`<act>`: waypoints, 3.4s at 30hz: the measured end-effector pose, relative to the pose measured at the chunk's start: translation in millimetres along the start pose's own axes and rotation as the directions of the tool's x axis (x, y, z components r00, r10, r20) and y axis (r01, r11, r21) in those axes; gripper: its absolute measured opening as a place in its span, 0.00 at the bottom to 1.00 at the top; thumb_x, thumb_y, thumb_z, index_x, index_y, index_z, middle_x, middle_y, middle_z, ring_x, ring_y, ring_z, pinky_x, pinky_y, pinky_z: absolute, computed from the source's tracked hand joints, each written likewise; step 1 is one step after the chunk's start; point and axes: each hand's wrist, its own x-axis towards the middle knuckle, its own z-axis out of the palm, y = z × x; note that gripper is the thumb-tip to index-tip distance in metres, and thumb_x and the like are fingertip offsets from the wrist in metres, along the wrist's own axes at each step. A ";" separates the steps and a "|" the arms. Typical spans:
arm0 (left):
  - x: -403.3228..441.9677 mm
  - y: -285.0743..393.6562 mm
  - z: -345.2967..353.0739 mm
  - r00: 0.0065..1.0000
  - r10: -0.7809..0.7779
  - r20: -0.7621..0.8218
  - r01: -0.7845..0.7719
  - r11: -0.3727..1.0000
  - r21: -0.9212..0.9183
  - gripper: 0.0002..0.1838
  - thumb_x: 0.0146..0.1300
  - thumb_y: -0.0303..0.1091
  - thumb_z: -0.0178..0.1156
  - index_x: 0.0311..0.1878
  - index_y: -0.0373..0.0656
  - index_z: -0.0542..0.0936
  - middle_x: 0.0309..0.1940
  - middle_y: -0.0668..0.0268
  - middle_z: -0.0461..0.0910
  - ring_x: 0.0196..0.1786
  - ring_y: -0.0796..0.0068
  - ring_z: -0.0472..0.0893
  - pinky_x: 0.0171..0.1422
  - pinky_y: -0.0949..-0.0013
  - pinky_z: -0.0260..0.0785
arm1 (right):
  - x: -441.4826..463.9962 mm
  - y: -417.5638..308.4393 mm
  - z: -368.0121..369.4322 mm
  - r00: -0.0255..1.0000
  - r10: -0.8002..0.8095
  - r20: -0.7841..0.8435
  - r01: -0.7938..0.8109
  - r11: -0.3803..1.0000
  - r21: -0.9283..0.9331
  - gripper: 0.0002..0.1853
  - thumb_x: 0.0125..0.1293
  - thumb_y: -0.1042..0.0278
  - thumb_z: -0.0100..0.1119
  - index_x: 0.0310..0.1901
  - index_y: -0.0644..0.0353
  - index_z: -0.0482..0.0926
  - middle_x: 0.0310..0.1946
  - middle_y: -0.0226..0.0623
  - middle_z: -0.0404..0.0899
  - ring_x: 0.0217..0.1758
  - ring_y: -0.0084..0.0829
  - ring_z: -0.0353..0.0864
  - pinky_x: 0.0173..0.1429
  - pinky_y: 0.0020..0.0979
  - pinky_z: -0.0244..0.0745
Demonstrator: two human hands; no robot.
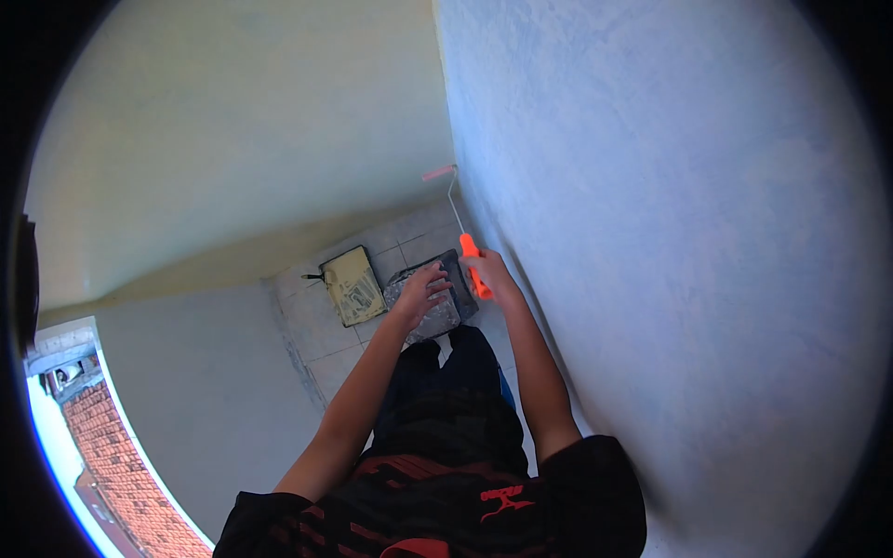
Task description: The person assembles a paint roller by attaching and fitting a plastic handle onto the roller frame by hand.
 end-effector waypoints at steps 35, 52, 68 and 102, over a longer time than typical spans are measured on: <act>151.7 -114.5 -139.9 0.981 0.093 -0.172 -0.118 0.982 -0.145 0.23 0.73 0.47 0.57 0.66 0.46 0.75 0.54 0.69 0.80 0.57 0.74 0.78 0.62 0.63 0.67 | 98.3 152.3 16.4 0.993 0.021 -0.119 -0.030 0.997 -0.070 0.14 0.67 0.65 0.63 0.49 0.61 0.73 0.21 0.28 0.70 0.10 0.21 0.64 0.12 0.25 0.57; 146.8 -117.6 -197.5 0.974 0.065 -0.216 -0.111 0.972 -0.209 0.24 0.73 0.48 0.57 0.66 0.47 0.75 0.53 0.69 0.81 0.56 0.74 0.78 0.62 0.63 0.66 | 102.9 132.4 49.5 0.992 0.075 -0.102 -0.083 0.993 -0.079 0.17 0.66 0.70 0.59 0.55 0.60 0.72 0.22 0.29 0.70 0.12 0.22 0.68 0.12 0.26 0.61; 89.6 -107.1 -193.8 0.966 0.234 -0.112 -0.247 0.962 -0.119 0.23 0.72 0.45 0.60 0.64 0.41 0.76 0.42 0.69 0.79 0.47 0.78 0.76 0.50 0.73 0.66 | 197.7 158.8 92.0 0.989 0.147 -0.016 -0.147 0.987 -0.069 0.10 0.67 0.65 0.61 0.45 0.58 0.73 0.21 0.27 0.72 0.14 0.22 0.70 0.15 0.27 0.65; -298.9 37.7 -106.6 0.735 0.451 0.507 -0.484 0.872 -0.074 0.32 0.76 0.42 0.54 0.76 0.42 0.56 0.49 0.63 0.76 0.46 0.75 0.80 0.55 0.66 0.73 | -274.0 33.3 272.3 0.945 -0.314 0.089 0.307 0.948 0.080 0.17 0.75 0.54 0.55 0.48 0.63 0.76 0.21 0.33 0.73 0.11 0.27 0.71 0.12 0.27 0.66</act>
